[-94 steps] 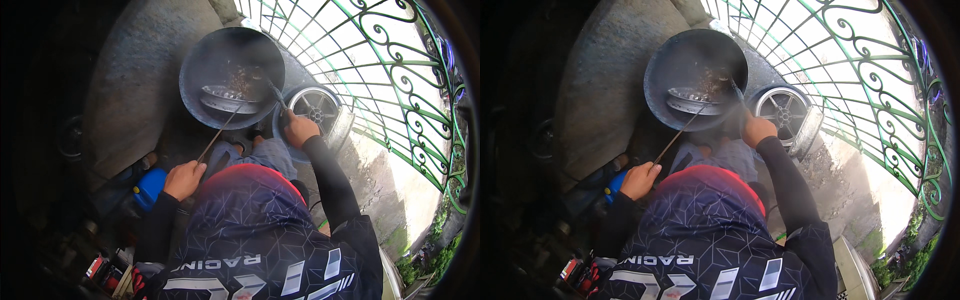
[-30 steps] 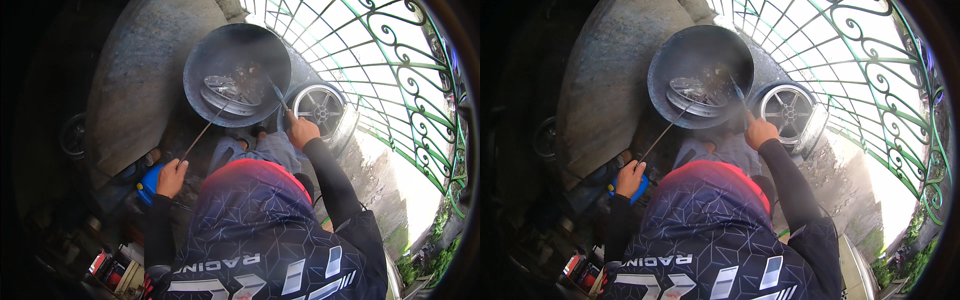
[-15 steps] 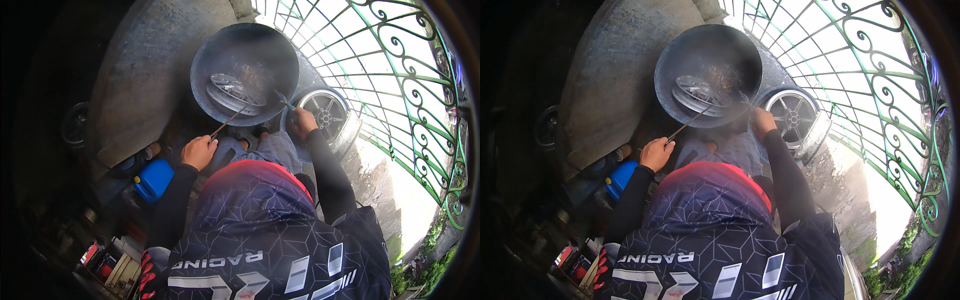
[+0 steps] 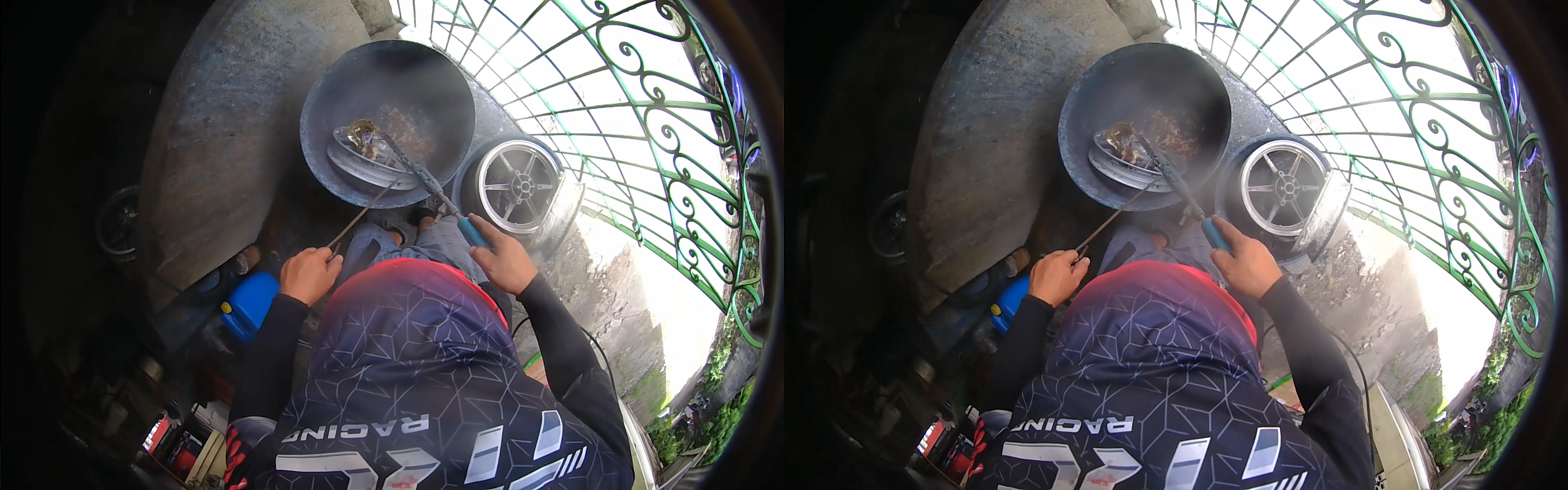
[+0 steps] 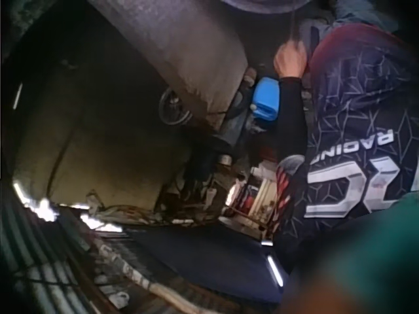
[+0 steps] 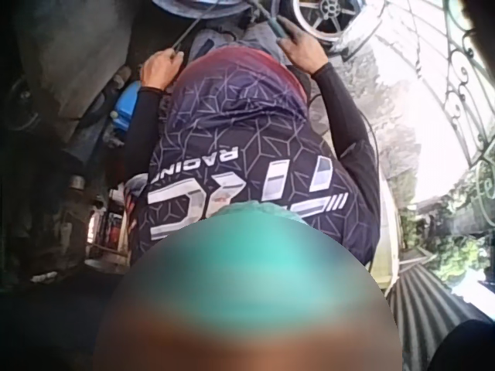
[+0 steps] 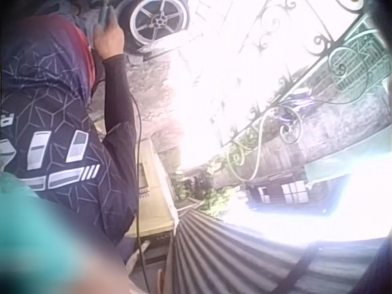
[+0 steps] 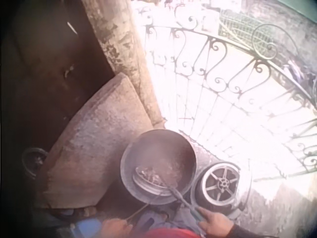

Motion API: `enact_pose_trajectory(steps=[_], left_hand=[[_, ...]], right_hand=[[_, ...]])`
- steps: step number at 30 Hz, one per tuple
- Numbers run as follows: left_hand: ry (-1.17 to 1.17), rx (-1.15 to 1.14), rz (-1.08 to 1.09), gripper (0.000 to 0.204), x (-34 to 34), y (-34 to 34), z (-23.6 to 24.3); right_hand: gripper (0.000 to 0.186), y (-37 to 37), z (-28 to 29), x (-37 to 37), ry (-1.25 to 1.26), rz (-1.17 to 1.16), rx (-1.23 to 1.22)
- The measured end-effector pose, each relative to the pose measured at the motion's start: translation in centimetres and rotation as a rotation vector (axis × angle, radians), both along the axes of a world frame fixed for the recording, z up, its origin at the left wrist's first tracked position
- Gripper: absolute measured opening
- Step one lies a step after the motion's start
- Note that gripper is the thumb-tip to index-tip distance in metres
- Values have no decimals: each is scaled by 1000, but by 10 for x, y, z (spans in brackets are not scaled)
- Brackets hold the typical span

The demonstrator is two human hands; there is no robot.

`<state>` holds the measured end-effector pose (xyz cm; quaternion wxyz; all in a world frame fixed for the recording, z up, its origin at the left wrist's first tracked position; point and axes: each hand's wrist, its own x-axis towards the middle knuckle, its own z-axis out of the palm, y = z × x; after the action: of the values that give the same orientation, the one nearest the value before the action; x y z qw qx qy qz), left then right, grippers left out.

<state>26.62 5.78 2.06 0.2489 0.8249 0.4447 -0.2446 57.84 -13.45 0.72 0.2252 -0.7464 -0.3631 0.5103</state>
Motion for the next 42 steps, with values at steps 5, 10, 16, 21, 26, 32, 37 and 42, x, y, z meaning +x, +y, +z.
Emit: enact_pose_trajectory(steps=[5, 10, 16, 21, 26, 32, 37, 42], left_hand=[[-8, -132, 54, 39, -16, -12, 17], [-82, -206, 302, 39, -47, -2, 47], [-95, -245, 541, 37, -63, 8, 60], [-193, -196, 617, 38, -62, 4, 54], [-160, -116, 519, 37, -56, 0, 36], [-140, 99, 222, 36, -44, 3, 40], [-159, 166, 172, 32, -21, 13, 39], [-261, 213, 182, 27, 5, 31, 27]], right_hand=[[64, 0, 14, -6, -132, 218, -46], [65, -12, 15, -4, -131, 248, -14], [64, -9, -8, 8, -199, 145, -24], [63, 21, -51, 18, -421, 236, -113], [57, 72, -130, 4, -494, 353, -281], [59, 90, -145, -23, -327, 302, -424], [62, 72, -133, -19, -281, 148, -391], [58, 56, -141, -3, -316, 117, -398]])
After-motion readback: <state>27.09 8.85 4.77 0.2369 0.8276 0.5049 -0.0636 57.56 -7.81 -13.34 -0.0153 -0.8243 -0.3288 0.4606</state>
